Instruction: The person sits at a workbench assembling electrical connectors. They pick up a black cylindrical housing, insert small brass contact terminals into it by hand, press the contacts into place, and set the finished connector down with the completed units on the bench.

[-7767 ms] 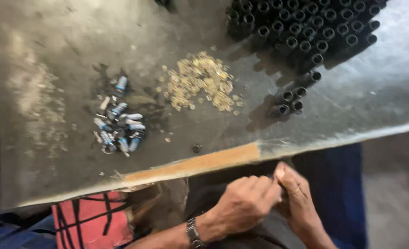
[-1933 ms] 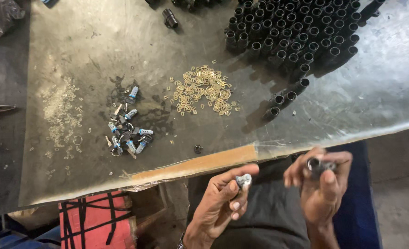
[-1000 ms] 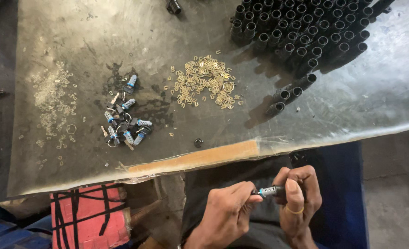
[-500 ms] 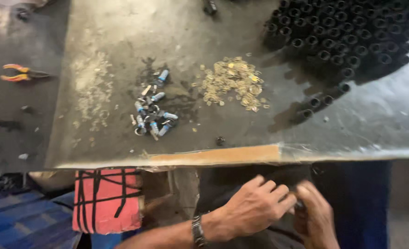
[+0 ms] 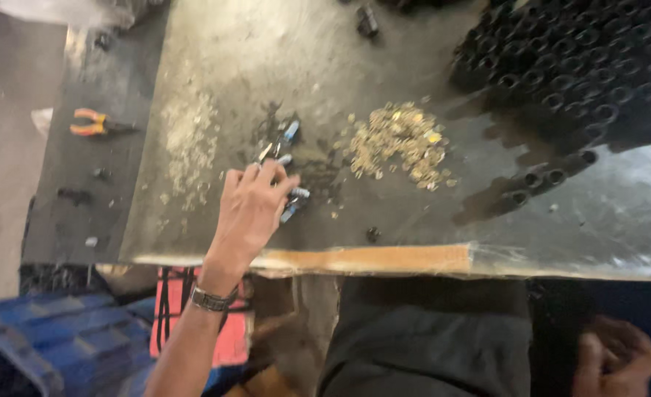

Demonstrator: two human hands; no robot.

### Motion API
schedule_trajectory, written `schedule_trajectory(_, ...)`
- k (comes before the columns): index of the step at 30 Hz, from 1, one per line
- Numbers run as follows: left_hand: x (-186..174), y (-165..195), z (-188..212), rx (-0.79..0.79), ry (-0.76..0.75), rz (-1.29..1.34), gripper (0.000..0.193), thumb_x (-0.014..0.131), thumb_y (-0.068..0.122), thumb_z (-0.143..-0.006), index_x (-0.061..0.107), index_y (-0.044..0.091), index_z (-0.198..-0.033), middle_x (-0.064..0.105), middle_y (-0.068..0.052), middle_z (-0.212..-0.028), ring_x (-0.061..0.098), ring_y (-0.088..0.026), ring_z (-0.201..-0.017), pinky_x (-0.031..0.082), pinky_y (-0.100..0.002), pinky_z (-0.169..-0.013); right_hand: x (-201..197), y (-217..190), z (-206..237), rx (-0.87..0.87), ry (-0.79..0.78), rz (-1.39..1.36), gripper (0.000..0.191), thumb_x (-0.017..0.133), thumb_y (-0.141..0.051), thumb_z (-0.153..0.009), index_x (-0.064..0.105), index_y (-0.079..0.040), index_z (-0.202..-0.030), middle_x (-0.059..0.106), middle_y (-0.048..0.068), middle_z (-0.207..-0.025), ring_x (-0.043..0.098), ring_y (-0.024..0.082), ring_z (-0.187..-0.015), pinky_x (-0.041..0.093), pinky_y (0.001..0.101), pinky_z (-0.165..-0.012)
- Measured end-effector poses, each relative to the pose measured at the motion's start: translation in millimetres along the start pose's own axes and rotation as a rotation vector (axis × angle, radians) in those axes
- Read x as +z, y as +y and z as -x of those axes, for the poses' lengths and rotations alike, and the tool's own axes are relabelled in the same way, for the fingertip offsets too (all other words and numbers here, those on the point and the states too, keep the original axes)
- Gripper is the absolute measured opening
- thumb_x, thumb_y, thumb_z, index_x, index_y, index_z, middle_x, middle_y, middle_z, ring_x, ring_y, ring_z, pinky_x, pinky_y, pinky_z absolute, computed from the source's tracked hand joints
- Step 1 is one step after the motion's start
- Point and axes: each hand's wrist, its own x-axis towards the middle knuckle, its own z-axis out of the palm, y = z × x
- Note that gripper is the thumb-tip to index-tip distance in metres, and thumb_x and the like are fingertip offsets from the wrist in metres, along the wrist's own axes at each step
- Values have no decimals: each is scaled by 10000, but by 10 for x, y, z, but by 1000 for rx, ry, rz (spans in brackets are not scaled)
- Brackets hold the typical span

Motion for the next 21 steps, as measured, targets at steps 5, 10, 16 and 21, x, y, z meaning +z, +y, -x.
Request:
schedule_trajectory(5,-20,-31,-162,-57,38,180,191,732,79,-812,768,162,-980,680,13,-1023,626,-205,-984,417,-378,-816,191,-1202,331,63,-74,-399,288,581,-117,-1051,532,24,-1297,700,205,-1130,706,219,-1047,589,361,-974)
schedule_trajectory(10,-316,381,-152,-212,196,578,210,689,109,-839,725,122,-1045,724,-22,-1046,684,-159,-918,524,-333,-877,188,-2259,269,-325,-214,-578,202,628,-165,-993,639,-28,-1141,719,155,-1157,724,241,-1122,566,380,-1046)
schedule_trajectory(16,-422,1506,-4,125,141,862,377,748,115,-786,683,65,-1154,690,-125,-1090,648,-270,-1004,475,-375,-887,385,-2706,46,-196,-458,-828,467,494,-337,-1097,426,83,-1290,516,221,-1278,525,266,-1185,426,422,-1004)
schedule_trajectory(21,-24,1503,-334,-13,144,622,335,673,32,-916,712,140,-1231,660,-45,-1080,640,-191,-992,455,-370,-875,449,-2269,150,277,-556,-1152,316,511,-290,-1085,542,4,-974,531,78,-839,491,179,-715,507,387,-678)
